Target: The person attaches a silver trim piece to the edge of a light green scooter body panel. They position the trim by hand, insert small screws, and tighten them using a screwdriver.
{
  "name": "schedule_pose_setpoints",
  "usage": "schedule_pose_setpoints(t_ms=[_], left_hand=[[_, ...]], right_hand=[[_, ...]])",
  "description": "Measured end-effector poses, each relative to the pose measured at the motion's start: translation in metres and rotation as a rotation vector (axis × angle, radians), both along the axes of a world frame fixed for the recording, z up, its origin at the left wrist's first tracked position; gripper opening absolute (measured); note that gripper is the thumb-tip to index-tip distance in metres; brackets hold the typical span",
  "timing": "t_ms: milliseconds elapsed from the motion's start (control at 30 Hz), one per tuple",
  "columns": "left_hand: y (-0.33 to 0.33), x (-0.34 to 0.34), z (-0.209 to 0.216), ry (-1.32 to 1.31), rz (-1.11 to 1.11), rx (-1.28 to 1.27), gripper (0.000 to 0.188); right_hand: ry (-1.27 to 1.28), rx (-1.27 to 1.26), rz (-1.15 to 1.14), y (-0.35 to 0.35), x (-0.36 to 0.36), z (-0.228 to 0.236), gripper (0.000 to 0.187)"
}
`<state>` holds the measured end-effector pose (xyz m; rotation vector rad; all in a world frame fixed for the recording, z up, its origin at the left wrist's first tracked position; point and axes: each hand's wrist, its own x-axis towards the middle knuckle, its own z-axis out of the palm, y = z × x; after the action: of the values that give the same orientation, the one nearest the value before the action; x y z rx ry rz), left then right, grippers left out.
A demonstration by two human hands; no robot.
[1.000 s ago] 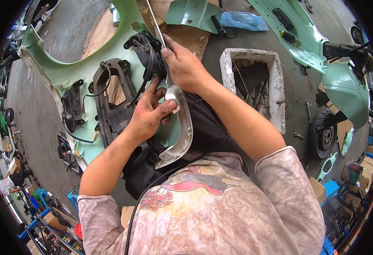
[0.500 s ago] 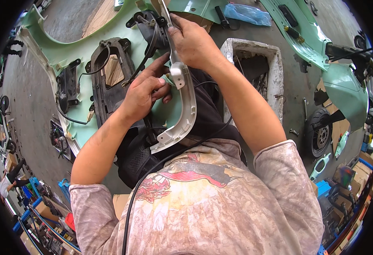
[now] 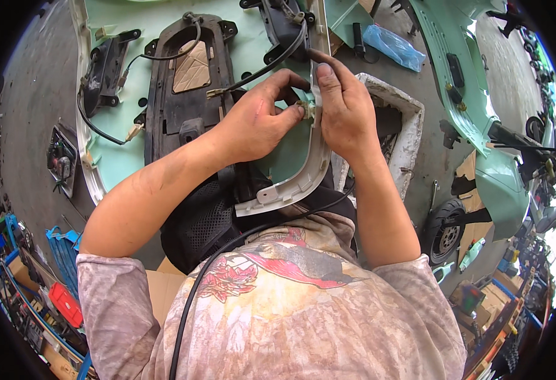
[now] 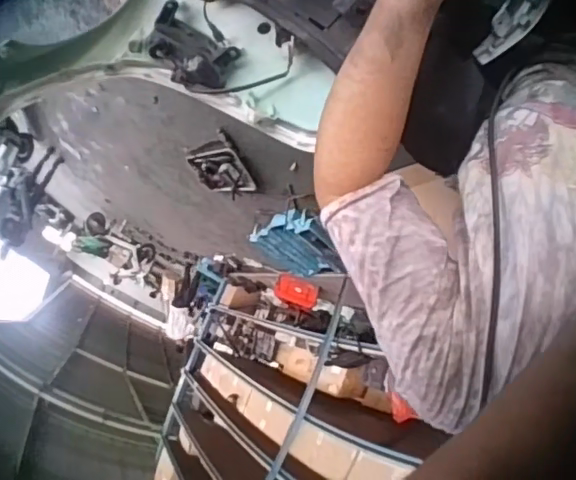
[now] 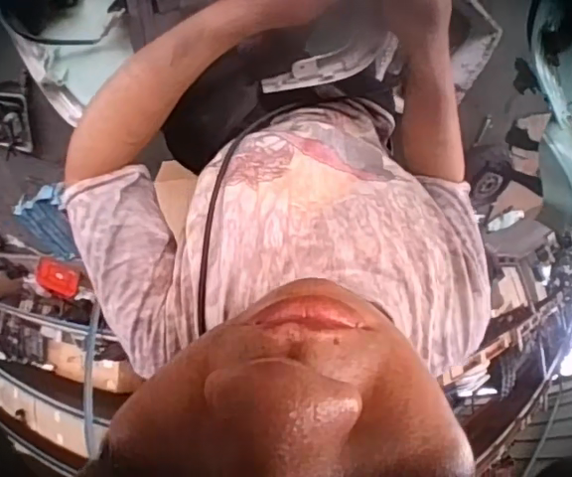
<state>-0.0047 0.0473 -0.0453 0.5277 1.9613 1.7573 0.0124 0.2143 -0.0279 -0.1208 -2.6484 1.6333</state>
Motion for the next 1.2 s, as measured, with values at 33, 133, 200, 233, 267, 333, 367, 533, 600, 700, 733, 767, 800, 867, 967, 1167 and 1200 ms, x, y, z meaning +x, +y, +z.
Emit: schedule_pose_setpoints(t_ms=[33, 133, 200, 233, 267, 333, 367, 533, 600, 700, 733, 767, 800, 867, 967, 1167, 1200], left_hand=[[0.001, 0.000, 0.000, 0.014, 0.000, 0.005, 0.030], [0.003, 0.002, -0.009, -0.009, 0.027, 0.089, 0.032], [0.004, 0.002, -0.013, -0.048, 0.035, 0.103, 0.034], [0.004, 0.002, -0.015, -0.075, 0.038, 0.093, 0.035], [0.003, 0.002, -0.015, -0.104, 0.039, 0.083, 0.036], [0.003, 0.001, -0.016, -0.097, 0.021, 0.077, 0.036], [0.003, 0.001, -0.013, -0.091, 0.011, 0.076, 0.036], [0.002, -0.001, -0.004, -0.151, 0.027, 0.086, 0.035], [0.003, 0.002, -0.003, -0.117, 0.054, 0.069, 0.032], [0.003, 0.002, -0.002, -0.140, 0.059, -0.007, 0.028], [0.003, 0.002, -0.001, -0.122, 0.072, -0.024, 0.021], [0.002, 0.002, 0.001, -0.119, 0.062, -0.030, 0.019], [0.001, 0.002, 0.003, -0.116, 0.053, -0.035, 0.018], [0.002, 0.001, 0.006, -0.134, 0.037, -0.035, 0.017], [0.000, -0.002, 0.005, -0.071, -0.010, -0.111, 0.019], [0.000, -0.006, 0.001, -0.151, 0.197, -0.038, 0.020], [-0.002, -0.008, 0.003, -0.175, 0.186, -0.070, 0.022]], right_hand=[[0.007, 0.042, -0.022, -0.001, 0.000, -0.001, 0.038], [0.081, 0.146, 0.007, -0.003, -0.002, -0.003, 0.039], [0.067, 0.183, 0.013, -0.011, 0.000, 0.003, 0.040], [0.083, 0.175, 0.027, -0.010, 0.001, -0.001, 0.041], [0.097, 0.166, 0.038, -0.008, 0.003, -0.007, 0.042], [0.093, 0.162, 0.071, -0.005, 0.002, -0.010, 0.043], [0.076, 0.170, 0.093, -0.001, -0.002, -0.006, 0.043], [-0.009, -0.317, 0.189, 0.009, -0.010, -0.003, 0.049], [0.033, -0.332, 0.173, 0.008, -0.002, -0.002, 0.052], [-0.014, -0.466, 0.163, 0.013, 0.014, -0.008, 0.060], [-0.061, -0.528, 0.158, 0.016, 0.019, -0.007, 0.061], [-0.109, -0.597, 0.155, 0.016, 0.024, -0.007, 0.062], [-0.137, -0.676, 0.174, 0.013, 0.029, -0.003, 0.063], [-0.077, -0.556, 0.161, 0.014, 0.033, -0.008, 0.062], [-0.048, -0.519, 0.120, 0.010, 0.035, -0.009, 0.058], [-0.072, -0.650, 0.105, 0.006, 0.034, -0.011, 0.064], [-0.067, -0.668, 0.110, 0.006, 0.034, -0.012, 0.068]])
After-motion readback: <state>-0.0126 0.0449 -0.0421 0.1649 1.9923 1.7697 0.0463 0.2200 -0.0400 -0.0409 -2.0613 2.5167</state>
